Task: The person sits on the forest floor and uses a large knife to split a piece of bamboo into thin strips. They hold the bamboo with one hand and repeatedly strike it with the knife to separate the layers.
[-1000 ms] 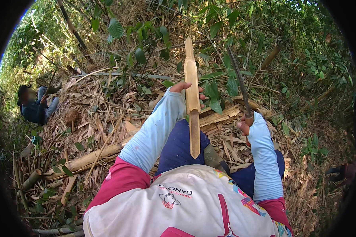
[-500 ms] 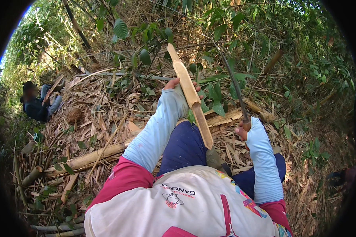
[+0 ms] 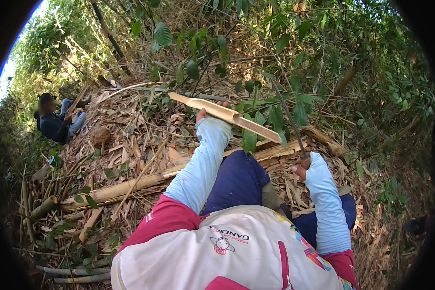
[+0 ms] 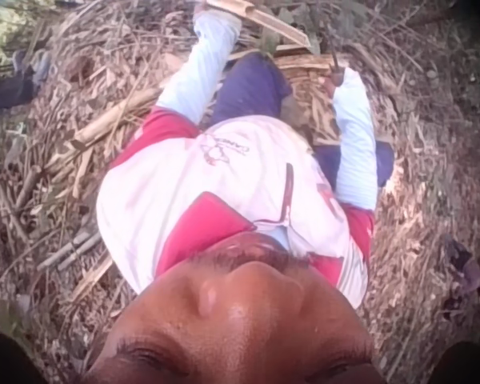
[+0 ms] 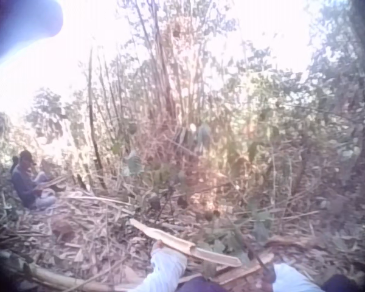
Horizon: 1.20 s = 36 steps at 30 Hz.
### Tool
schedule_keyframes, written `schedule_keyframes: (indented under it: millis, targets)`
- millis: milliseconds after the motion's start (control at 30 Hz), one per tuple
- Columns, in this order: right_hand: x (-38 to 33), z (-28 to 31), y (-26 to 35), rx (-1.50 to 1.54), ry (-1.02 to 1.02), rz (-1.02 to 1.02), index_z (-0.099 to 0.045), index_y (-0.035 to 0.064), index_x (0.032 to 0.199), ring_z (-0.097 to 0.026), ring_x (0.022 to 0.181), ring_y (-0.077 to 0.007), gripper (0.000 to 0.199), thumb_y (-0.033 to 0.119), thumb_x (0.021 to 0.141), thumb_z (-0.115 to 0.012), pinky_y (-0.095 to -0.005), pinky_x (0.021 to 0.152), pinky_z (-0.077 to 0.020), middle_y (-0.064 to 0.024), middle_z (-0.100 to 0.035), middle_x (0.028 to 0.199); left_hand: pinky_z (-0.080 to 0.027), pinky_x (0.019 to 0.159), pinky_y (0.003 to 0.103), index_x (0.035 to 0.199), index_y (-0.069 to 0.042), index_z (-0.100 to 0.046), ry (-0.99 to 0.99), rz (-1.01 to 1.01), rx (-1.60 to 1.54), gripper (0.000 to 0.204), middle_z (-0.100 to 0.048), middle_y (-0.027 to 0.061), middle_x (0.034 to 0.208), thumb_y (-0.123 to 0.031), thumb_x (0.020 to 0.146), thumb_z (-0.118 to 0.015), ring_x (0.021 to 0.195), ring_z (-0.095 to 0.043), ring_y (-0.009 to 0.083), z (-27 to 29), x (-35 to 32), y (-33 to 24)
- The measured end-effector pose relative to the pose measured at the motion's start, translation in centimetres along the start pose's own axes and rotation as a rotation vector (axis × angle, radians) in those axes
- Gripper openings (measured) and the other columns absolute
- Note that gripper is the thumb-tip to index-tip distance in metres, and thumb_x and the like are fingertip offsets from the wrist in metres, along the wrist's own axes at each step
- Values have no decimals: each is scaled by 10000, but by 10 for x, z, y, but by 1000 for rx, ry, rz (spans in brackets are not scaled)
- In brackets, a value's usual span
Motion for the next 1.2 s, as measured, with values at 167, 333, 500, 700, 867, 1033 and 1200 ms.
schedule_keyframes:
  millis: [167, 333, 500, 700, 867, 1033, 1200]
  targets:
    - [-5, -2, 6, -28, 15, -42, -559, -3, 976, -532, 639, -120, 405, 225, 727, -783, -283, 631, -457, -47, -584, 695, -407, 925, 558, 1155, -28, -427, 100, -185, -47, 417, -553, 157, 1034, -317, 874, -321, 1017, -551, 339, 19, 14, -19]
    - [-5, -4, -3, -31, 46, -54, -557, -1, 959, -537, 631, -121, 394, 228, 730, -781, -274, 622, -449, -35, -569, 657, -413, 919, 557, 1172, -43, -418, 52, -254, -19, 409, -553, 164, 1028, -298, 868, -316, 1015, -552, 338, 21, 11, -22]
    - [-6, -8, 3, -1, 55, -7, -517, 23, 907, -530, 552, -99, 336, 171, 736, -765, -262, 519, -436, -21, -556, 653, -433, 878, 561, 1162, -52, -449, 111, -183, 56, 407, -561, 157, 1004, -296, 856, -337, 961, -564, 330, 16, 7, -23]
    - [-7, -9, -7, -62, 22, -4, -525, 22, 906, -524, 540, -98, 317, 154, 734, -756, -259, 506, -431, -24, -564, 649, -514, 711, 486, 1182, -73, -463, 196, -34, 425, 396, -538, 103, 913, -312, 872, -522, 814, -566, 264, -8, -22, -13]
    - [-14, -8, 4, -96, 26, -59, -560, 12, 909, -545, 679, -156, 364, 271, 754, -764, -305, 654, -458, -66, -592, 738, -547, 588, 409, 1162, -41, -466, 282, 9, 897, 525, -528, 83, 799, -250, 777, -754, 662, -570, 206, -27, -49, 3]
    - [-24, -5, 21, -142, -45, 112, -550, 3, 946, -579, 666, -152, 358, 255, 786, -748, -298, 640, -469, -56, -612, 723, -504, 556, 351, 1179, 5, -460, 456, 142, 1222, 576, -529, 84, 736, -237, 749, -758, 612, -560, 192, -34, -70, 21]
    - [-29, 0, 37, -106, -129, 164, -557, 17, 975, -602, 642, -139, 279, 172, 806, -715, -274, 604, -472, -56, -631, 728, -493, 537, 306, 1236, -9, -422, 526, 135, 1272, 701, -531, 78, 758, -355, 727, -760, 605, -553, 169, -44, -98, 37]
Point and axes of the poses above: each hand's wrist, its own x-axis towards the middle knuckle, its own z-axis out of the back of the hand, y = z × x, the point moved 4 cm from there along x, towards the middle knuckle
